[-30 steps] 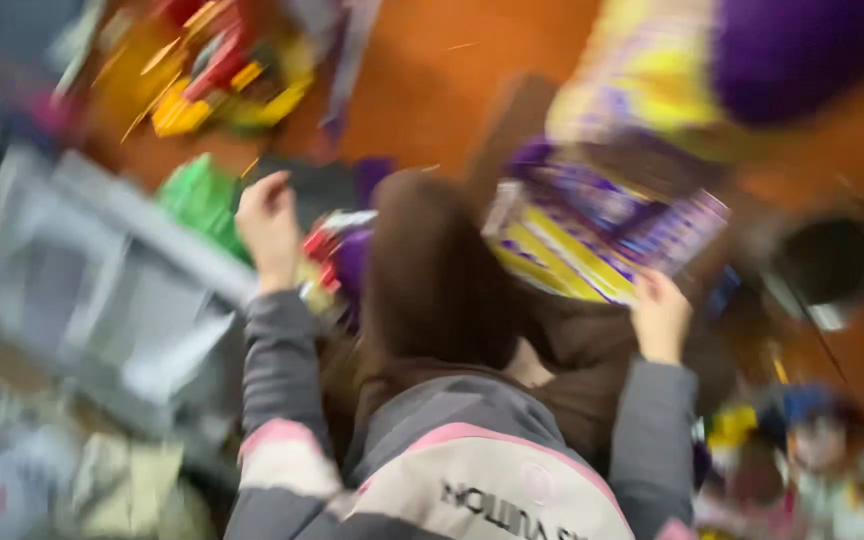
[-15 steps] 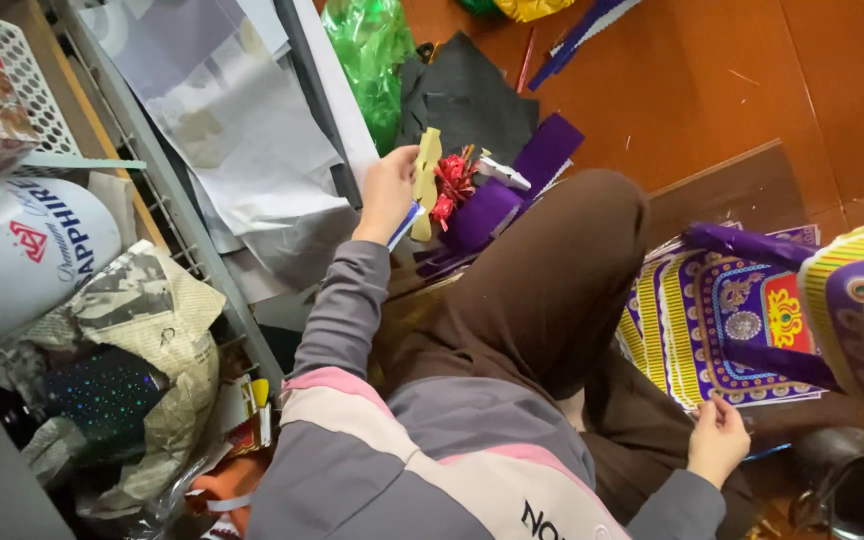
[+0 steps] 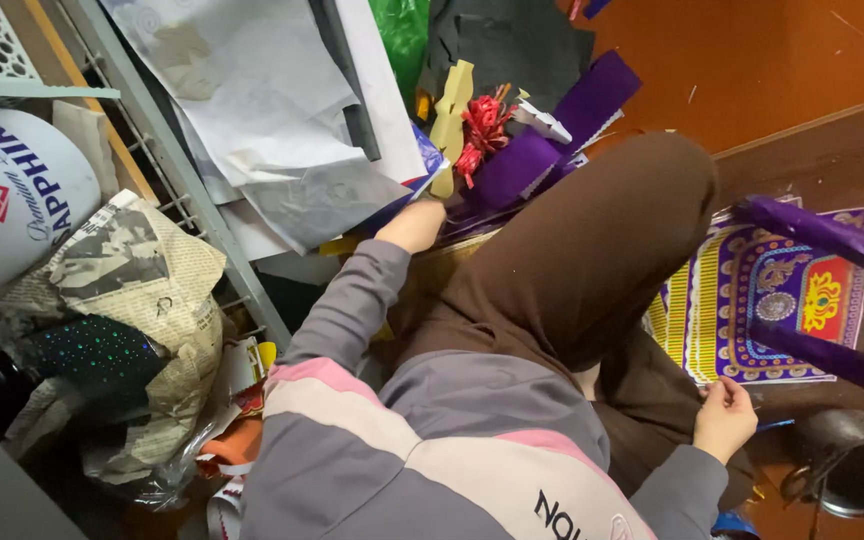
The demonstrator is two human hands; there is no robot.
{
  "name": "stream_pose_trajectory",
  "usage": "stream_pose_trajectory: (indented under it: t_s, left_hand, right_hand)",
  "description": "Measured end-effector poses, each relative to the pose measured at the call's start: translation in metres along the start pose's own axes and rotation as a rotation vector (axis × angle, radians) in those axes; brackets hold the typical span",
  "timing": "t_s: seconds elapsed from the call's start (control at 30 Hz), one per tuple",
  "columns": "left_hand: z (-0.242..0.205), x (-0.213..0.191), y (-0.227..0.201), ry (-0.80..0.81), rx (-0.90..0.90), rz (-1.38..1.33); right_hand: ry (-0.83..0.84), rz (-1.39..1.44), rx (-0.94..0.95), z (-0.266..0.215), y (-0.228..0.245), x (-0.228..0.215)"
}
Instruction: Decorating a horse-shaped craft with paper cutouts and paint
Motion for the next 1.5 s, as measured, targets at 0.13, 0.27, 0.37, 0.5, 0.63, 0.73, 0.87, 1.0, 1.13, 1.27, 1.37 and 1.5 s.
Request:
stream_pose_trajectory:
  t_s: [0.13,0.27,0.37,0.5,0.63,0.73,0.87,1.0,1.13,1.27,1.37,1.5]
  left_hand:
    - [-0.003,0.046,0.039,-0.074,-0.044,-0.059]
    - [-0.009,0.07,0.048,-0.39,-0.279,0.879]
    - [-0.016,0.063,0.046,0.13,-0.427,0.251]
    - [-0.014,0.071,0.053,0.382,-0.473,0.113]
    - [-0.038,0.047,0.045,0.177,-0.414,-0.149]
    - [-0.054,0.009,0.032,-0.081,-0.275,-0.365]
    - [-0.066,-0.006,0.028,0.057,-0.351,-0.46]
    - [-0.06,-0.004,0.039,0.146,-0.163,-0.177]
    - [-0.089,-0.089,-0.022,0.321,-0.133,-0.34]
    - [-0.079,-0.137,-0.086,0.181,0.161,-0.652]
    - [-0.055,-0.159,-0.189,0.141,0.541,-0.794]
    - [0.011,-0.092,-0.281,0.317,0.669,-0.722]
  right_hand:
    - [0.004,-0.056,0.0,-0.003,0.008,0.0]
    - [0.013,-0.091,0.041,-0.009,0.017,-0.002]
    - [-0.001,-0.108,0.044,-0.01,0.018,-0.002]
    - [0.011,-0.101,0.043,-0.011,0.019,-0.002]
    - [-0.005,-0.118,0.058,-0.009,0.016,-0.002]
    - [-0.007,-0.082,0.042,-0.008,0.014,0.0]
    - [-0.01,-0.043,0.034,-0.008,0.013,-0.001]
    - [-0.019,-0.042,0.048,-0.007,0.01,-0.001]
    - [-0.023,0.034,0.009,-0.007,0.011,-0.001]
    - [-0.06,0.438,0.046,-0.016,0.029,0.0]
    - [0.023,0.225,-0.149,-0.051,0.105,-0.004]
    - [0.478,0.998,-0.126,-0.124,0.231,-0.03]
Point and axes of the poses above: each hand's wrist, its own z-axis towards the middle knuckle, its own x-axis out of the palm, y = z × x, the point moved 7 cm from there along z, towards the middle knuckle, and after that the axes turned 11 degrees about x, right-handed, at the moved point
